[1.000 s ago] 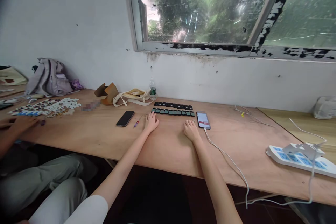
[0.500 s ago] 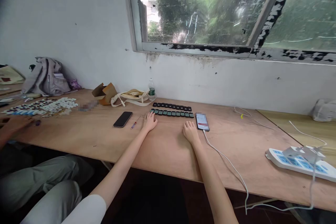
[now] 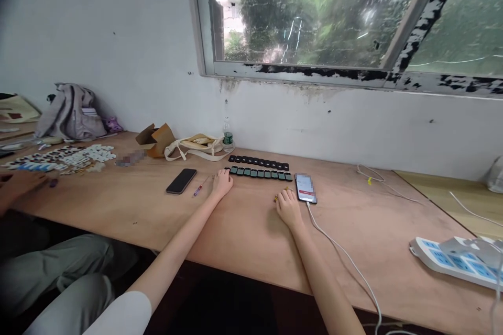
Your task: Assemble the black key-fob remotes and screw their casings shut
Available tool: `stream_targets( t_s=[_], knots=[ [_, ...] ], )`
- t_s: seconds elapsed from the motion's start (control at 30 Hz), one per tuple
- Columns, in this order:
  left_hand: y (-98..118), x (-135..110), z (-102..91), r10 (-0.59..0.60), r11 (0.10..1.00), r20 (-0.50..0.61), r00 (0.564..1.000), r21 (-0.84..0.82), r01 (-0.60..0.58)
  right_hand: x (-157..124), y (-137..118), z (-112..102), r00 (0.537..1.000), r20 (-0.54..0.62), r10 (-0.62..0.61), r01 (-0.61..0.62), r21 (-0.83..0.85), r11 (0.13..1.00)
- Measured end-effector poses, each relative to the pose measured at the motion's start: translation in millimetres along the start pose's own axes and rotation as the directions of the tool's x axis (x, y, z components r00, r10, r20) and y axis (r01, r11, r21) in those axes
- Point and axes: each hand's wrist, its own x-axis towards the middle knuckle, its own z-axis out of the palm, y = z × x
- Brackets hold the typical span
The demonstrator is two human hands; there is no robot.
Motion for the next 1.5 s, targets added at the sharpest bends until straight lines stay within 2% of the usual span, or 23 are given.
stream_targets(
  t_s=[0.17, 0.27, 0.33, 0.47, 0.6, 0.67, 0.73, 0.77, 0.8, 0.87, 0.97, 1.07, 1.33, 1.5],
  knots=[
    [-3, 6, -0.3, -0.058, 0.998, -0.04, 0.998, 0.012, 0.058, -1, -4, -4, 0.999, -0.002, 0.039, -0.038, 0.109, 0.993],
    [-6, 8, 1.6, -0.045, 0.999, -0.039, 0.998, -0.008, 0.045, -1, -4, -6, 0.984, -0.009, 0.179, -0.172, 0.236, 0.956],
    [-7, 8, 2.7, -0.029, 0.999, -0.045, 0.999, -0.028, 0.027, -1, -4, -9, 0.955, -0.004, 0.296, -0.281, 0.299, 0.912],
    [-9, 5, 1.3, -0.012, 0.996, -0.097, 0.995, -0.085, 0.003, 0, -2, -13, 0.898, 0.034, 0.439, -0.425, 0.33, 0.843],
    [-12, -2, -4.8, -0.003, 0.99, -0.183, 0.983, -0.142, -0.024, -2, -3, -13, 0.935, 0.078, 0.345, -0.353, 0.261, 0.898],
    [-12, -8, -6.8, 0.082, 0.968, -0.259, 0.962, -0.209, -0.139, -5, -4, -11, 0.96, 0.099, 0.26, -0.275, 0.19, 0.943],
    [-9, -16, -6.3, 0.269, 0.887, -0.32, 0.908, -0.285, -0.363, -8, -6, -9, 0.975, 0.093, 0.202, -0.212, 0.126, 0.969],
    [-7, -21, -5.3, 0.377, 0.822, -0.326, 0.867, -0.314, -0.475, -9, -6, -8, 0.979, 0.085, 0.185, -0.193, 0.102, 0.976],
    [-4, -26, -3.8, 0.464, 0.755, -0.319, 0.826, -0.345, -0.557, -10, -6, -8, 0.981, 0.079, 0.177, -0.183, 0.084, 0.979],
    [4, -35, -0.8, 0.579, 0.655, -0.281, 0.765, -0.398, -0.642, -10, -6, -7, 0.981, 0.074, 0.179, -0.183, 0.061, 0.981],
    [17, -47, 1.0, 0.66, 0.594, -0.193, 0.726, -0.458, -0.662, -10, -4, -7, 0.98, 0.075, 0.185, -0.19, 0.074, 0.979],
    [24, -53, -2.2, 0.685, 0.575, -0.112, 0.72, -0.523, -0.629, -10, -3, -6, 0.976, 0.089, 0.197, -0.206, 0.11, 0.972],
    [22, -55, -8.4, 0.668, 0.569, -0.01, 0.744, -0.638, -0.519, -11, -3, -5, 0.979, 0.119, 0.167, -0.187, 0.184, 0.965],
    [23, -54, -5.1, 0.633, 0.612, -0.017, 0.774, -0.601, -0.514, -5, -13, -6, 0.991, 0.126, 0.051, -0.081, 0.243, 0.967]
  ],
)
